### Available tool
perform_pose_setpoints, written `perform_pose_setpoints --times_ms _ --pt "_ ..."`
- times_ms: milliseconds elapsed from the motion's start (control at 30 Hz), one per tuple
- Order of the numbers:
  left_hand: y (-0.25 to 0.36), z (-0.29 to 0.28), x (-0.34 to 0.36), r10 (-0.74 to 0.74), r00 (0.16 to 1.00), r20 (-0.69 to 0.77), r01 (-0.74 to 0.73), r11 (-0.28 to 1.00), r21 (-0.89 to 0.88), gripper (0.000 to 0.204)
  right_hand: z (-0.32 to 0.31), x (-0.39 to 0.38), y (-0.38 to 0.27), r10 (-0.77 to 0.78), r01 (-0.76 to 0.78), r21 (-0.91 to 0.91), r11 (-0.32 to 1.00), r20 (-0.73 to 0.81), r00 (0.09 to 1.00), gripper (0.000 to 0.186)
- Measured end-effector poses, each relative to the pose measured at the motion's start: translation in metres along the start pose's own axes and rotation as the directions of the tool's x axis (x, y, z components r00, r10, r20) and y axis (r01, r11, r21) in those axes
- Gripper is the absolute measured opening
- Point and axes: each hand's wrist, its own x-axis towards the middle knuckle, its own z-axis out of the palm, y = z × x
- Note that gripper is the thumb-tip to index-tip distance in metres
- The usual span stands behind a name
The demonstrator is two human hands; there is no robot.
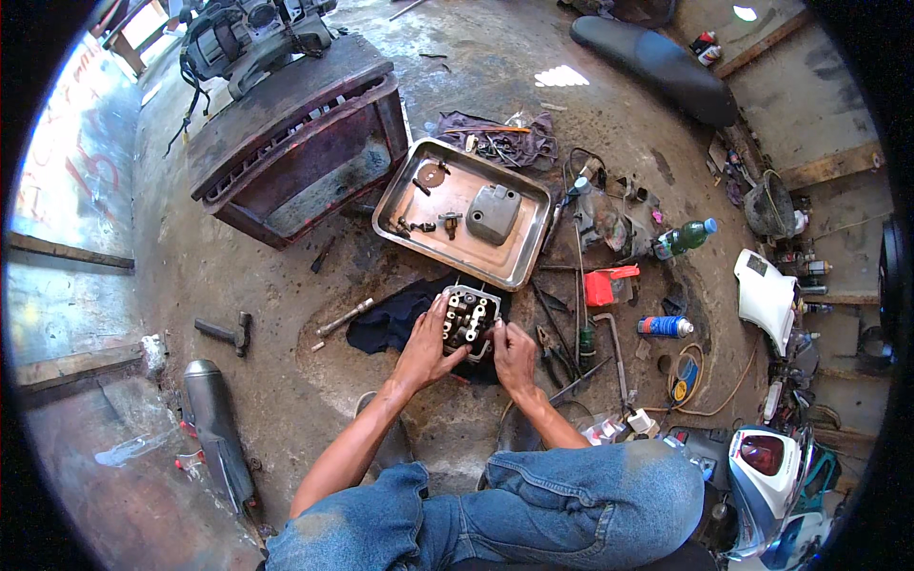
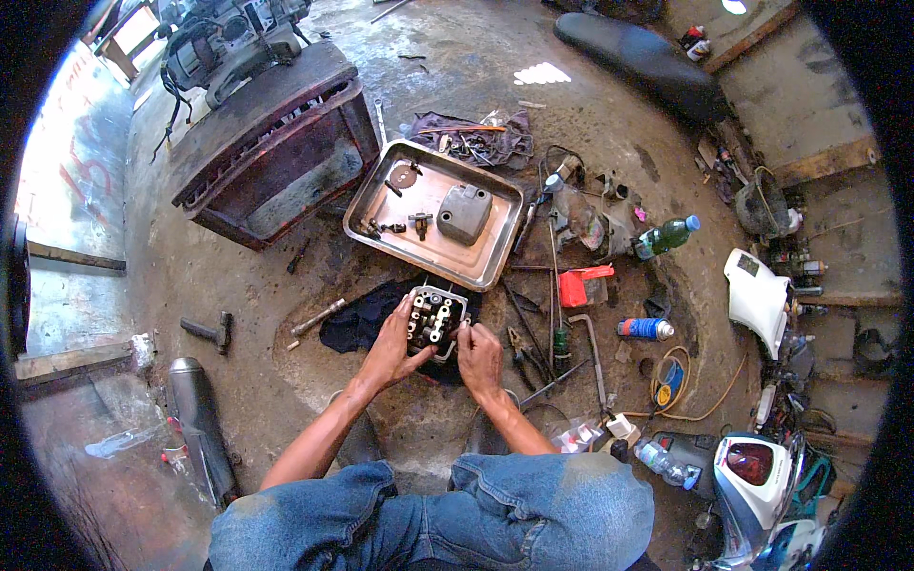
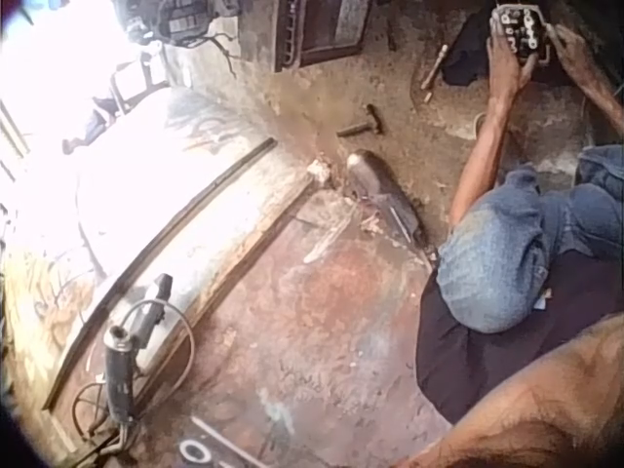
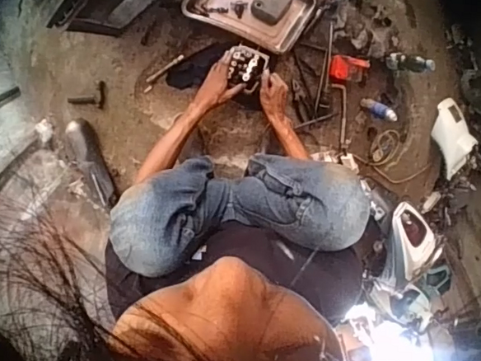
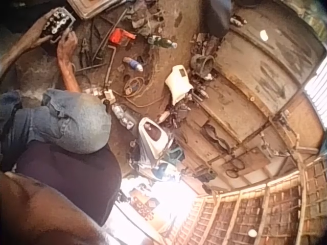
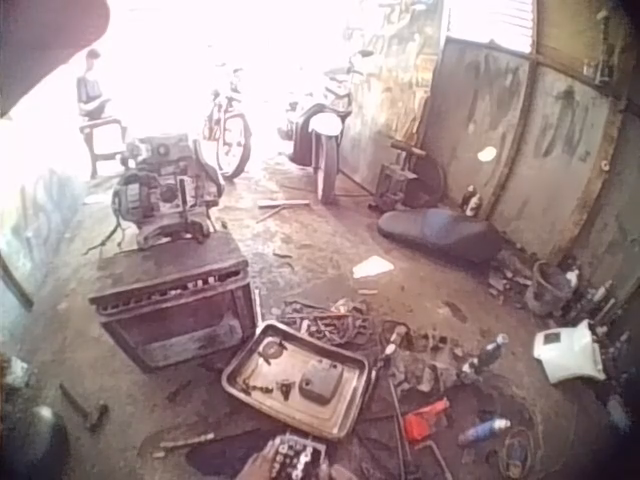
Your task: Cleaning and assembling internal components of a motorcycle engine cylinder head.
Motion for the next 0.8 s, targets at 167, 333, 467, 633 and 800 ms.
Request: perform_pose_setpoints --times_ms 167,333,467,633,800 --pt "-0.002 -0.003 -0.003 -0.023 1.0 -0.003 0.023 1.0 -0.014 0.112 -0.005 -0.001 -0.04 0.064 -0.043 0.125 0.991 -0.162 0.985 0.026" --pt "-0.002 -0.001 -0.002 -0.007 1.0 -0.019 0.007 1.0 -0.012 0.11 -0.008 -0.001 -0.034 0.047 -0.028 0.133 0.991 -0.141 0.989 0.021" --pt "-0.004 -0.001 -0.003 -0.003 1.0 -0.027 0.003 1.0 -0.023 0.11 -0.007 -0.004 -0.037 -0.045 0.051 0.114 0.992 -0.057 0.997 0.029" --pt "-0.002 -0.001 -0.001 0.0 1.0 -0.02 -0.001 1.0 -0.014 0.11 -0.001 -0.005 -0.028 -0.094 0.098 0.077 0.992 -0.055 0.994 0.041" --pt "-0.004 -0.001 -0.002 -0.013 1.0 0.008 0.013 1.0 0.0 0.113 0.001 -0.006 -0.028 -0.092 0.095 0.072 0.993 -0.053 0.994 0.041"
